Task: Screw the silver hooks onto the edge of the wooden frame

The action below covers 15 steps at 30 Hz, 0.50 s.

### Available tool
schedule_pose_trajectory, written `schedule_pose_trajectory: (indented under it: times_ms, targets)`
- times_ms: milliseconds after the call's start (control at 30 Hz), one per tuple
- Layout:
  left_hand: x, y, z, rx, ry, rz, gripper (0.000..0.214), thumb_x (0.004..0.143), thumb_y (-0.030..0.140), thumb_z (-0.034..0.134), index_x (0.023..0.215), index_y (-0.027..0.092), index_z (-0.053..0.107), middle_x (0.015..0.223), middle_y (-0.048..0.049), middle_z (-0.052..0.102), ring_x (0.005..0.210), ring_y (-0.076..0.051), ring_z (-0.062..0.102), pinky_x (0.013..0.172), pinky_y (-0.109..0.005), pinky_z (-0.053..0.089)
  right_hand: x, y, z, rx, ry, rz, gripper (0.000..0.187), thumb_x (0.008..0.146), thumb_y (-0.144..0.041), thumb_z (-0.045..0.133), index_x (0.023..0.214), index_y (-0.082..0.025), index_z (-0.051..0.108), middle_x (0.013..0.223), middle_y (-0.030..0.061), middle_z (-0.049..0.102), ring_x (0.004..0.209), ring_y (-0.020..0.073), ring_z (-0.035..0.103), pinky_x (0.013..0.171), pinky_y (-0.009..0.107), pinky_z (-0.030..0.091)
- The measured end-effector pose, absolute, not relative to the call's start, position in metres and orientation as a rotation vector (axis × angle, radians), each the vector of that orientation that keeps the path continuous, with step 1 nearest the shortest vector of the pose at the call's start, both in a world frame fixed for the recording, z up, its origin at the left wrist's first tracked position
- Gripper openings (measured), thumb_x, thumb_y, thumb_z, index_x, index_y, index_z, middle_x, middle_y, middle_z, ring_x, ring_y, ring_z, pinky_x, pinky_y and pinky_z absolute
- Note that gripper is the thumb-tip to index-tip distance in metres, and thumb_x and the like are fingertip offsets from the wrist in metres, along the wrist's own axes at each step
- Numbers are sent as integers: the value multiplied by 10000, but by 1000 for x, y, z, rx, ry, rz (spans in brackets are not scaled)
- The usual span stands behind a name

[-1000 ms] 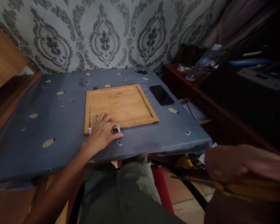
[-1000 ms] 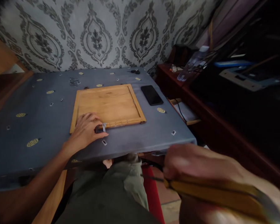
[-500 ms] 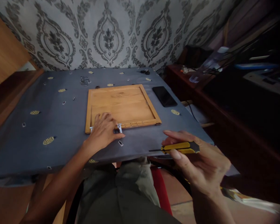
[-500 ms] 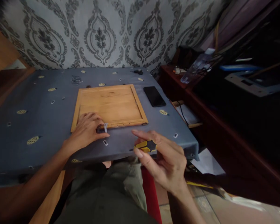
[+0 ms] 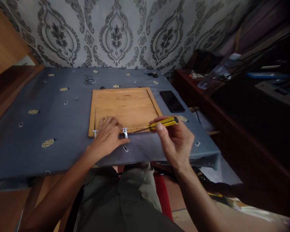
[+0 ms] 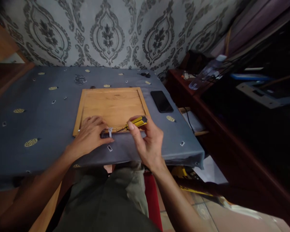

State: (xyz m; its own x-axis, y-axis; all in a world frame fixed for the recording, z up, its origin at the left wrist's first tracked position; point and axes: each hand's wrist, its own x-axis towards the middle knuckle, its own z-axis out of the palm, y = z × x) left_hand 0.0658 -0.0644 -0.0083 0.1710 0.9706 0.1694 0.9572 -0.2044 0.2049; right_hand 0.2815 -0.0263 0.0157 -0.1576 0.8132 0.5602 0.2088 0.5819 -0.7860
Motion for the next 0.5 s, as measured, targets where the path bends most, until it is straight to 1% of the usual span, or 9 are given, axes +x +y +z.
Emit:
schedule_pose_trajectory:
  times_ms: [133, 267, 500]
  targets:
    - [67, -65, -7, 2335, 1943, 390, 356, 867, 496, 830, 990, 172, 750, 1122, -123, 694, 1170, -360, 580, 1011, -530, 439, 265, -18, 12, -827, -1768, 687, 182, 1003, -404, 650, 986, -229, 696, 891, 18, 749, 767, 163, 714, 724, 314, 601]
    - [68, -66, -5, 2349, 1956, 377, 375, 864, 502, 832, 1004, 161, 759, 1119, -135, 689, 1159, -365, 584, 1002, -532, 439, 256, -13, 8, -803, -1787, 726, 174, 1010, -392, 645, 982, -225, 688, 882, 14, 735, 771, 156, 705, 714, 301, 593]
    - [69, -66, -6, 2345, 1961, 380, 374, 850, 488, 849, 986, 153, 756, 1119, -128, 686, 1171, -363, 584, 1002, -520, 435, 249, -6, 5, -791, -1854, 686, 175, 1003, -369, 639, 932, -213, 671, 822, 4, 728, 714, 144, 696, 690, 282, 558]
